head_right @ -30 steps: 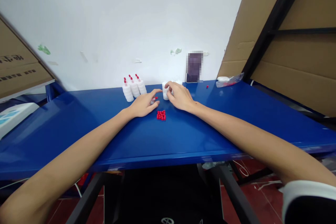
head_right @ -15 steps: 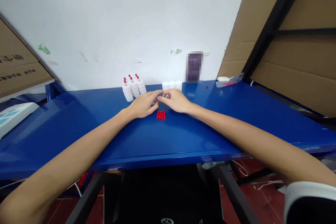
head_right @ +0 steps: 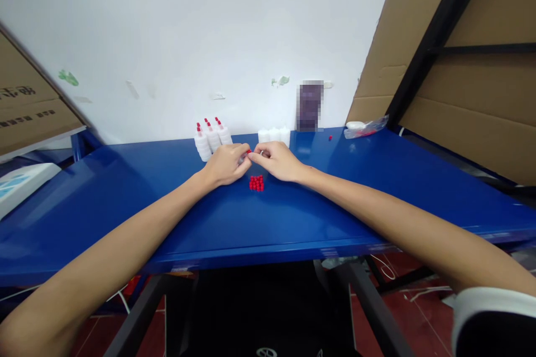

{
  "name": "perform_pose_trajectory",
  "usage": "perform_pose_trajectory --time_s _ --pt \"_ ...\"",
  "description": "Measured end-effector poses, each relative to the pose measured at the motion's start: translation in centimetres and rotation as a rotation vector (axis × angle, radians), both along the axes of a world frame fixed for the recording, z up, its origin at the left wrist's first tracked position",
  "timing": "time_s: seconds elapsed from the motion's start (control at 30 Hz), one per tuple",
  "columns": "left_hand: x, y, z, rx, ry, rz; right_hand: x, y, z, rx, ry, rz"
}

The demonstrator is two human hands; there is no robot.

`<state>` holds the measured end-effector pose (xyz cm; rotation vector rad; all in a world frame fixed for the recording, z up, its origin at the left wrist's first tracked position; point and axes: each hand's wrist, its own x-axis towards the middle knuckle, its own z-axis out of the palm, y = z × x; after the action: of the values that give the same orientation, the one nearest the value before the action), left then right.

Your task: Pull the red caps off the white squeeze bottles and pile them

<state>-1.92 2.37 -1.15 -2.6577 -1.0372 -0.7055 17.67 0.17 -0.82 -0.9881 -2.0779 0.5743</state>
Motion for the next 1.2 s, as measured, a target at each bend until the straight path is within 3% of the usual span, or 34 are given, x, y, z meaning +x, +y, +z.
perform_pose_trajectory --time_s 0.33,0.6,0.8,0.93,1.2 --pt "0.1 -1.2 1.0 -0.044 0.07 0.125 0.1 -0.1 0.3 -0.042 -0.005 0.028" --pt "-0.3 -0.1 0.2 -0.041 -0.034 -0.175 0.5 0.4 0.1 0.05 -0.01 -0.029" --pt "-0.5 0.3 0.0 -0.032 -0.059 -0.181 0.5 0.0 0.2 0.041 -0.025 -0.04" --pt "-0.5 0.1 0.0 -0.068 -0.043 -0.126 0.5 0.0 0.2 0.121 -0.029 -0.051" --pt "-0.4 -0.3 0.2 -0.173 -0.016 -0.23 0.8 -0.1 0.1 0.075 -0.072 -0.037"
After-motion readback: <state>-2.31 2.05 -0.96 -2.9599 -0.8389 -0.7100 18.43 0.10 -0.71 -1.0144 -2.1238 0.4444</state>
